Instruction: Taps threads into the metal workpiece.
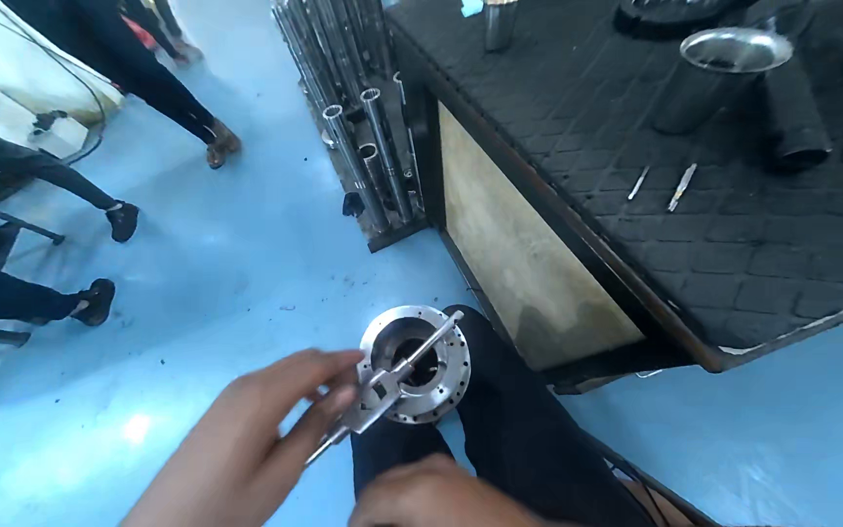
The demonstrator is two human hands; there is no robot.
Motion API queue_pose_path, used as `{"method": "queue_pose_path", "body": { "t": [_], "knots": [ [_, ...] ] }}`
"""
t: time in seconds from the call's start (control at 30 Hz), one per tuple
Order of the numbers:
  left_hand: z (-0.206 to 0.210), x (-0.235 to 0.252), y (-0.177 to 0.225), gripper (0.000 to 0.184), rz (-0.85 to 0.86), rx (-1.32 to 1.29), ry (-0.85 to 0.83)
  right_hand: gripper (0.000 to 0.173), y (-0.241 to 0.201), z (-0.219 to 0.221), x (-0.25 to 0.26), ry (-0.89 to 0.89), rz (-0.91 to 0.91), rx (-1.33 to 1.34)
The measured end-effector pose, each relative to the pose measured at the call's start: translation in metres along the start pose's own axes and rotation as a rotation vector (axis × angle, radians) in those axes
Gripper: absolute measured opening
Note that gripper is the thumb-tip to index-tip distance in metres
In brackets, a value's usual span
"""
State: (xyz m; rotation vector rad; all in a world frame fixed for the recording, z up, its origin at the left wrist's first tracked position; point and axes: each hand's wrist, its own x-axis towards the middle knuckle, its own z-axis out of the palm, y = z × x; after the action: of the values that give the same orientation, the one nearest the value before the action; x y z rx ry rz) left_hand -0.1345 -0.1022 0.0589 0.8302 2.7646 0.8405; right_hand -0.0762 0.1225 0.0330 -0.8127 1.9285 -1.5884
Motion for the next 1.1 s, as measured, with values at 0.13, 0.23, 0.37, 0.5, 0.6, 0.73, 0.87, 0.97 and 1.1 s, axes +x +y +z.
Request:
{"method": "queue_pose_path", "body": {
  "t": [0.13, 0.23, 0.37, 0.5, 0.6, 0.73, 0.87, 0.97, 1.1],
  "knots": [
    [-0.011, -0.068, -0.005, 0.035, -0.205, -0.133, -0.012, 0.019, 0.011, -0.059, -0.010, 0.460, -0.310, -0.633],
    [0.003, -0.096, -0.002, 0.033, -0.261, -0.234, 0.076, 0.024, 0.015, -0.100, -0.005, 0.514, -0.241, -0.928],
    [0.027, -0.108, 0.003, 0.026, -0.285, -0.350, 0.241, 0.023, 0.023, -0.118, 0.001, 0.418, -0.045, -0.832],
    [0.043, -0.110, 0.005, 0.018, -0.273, -0.497, 0.335, 0.013, 0.022, -0.118, 0.009, 0.376, 0.132, -0.441],
    [0.056, -0.112, 0.010, 0.016, -0.257, -0.573, 0.415, 0.011, 0.025, -0.118, 0.021, 0.401, 0.145, -0.287],
    [0.078, -0.115, 0.015, 0.018, -0.191, -0.649, 0.529, 0.011, 0.026, -0.122, 0.035, 0.392, 0.172, -0.191],
    [0.107, -0.116, 0.024, 0.015, -0.068, -0.738, 0.595, 0.011, 0.021, -0.126, 0.058, 0.335, 0.170, -0.236],
    [0.128, -0.116, 0.040, 0.012, -0.028, -0.716, 0.650, 0.009, 0.016, -0.130, 0.083, 0.247, 0.146, -0.291],
    [0.139, -0.111, 0.050, 0.011, -0.028, -0.607, 0.718, 0.010, 0.016, -0.133, 0.102, 0.141, 0.125, -0.269]
  ]
}}
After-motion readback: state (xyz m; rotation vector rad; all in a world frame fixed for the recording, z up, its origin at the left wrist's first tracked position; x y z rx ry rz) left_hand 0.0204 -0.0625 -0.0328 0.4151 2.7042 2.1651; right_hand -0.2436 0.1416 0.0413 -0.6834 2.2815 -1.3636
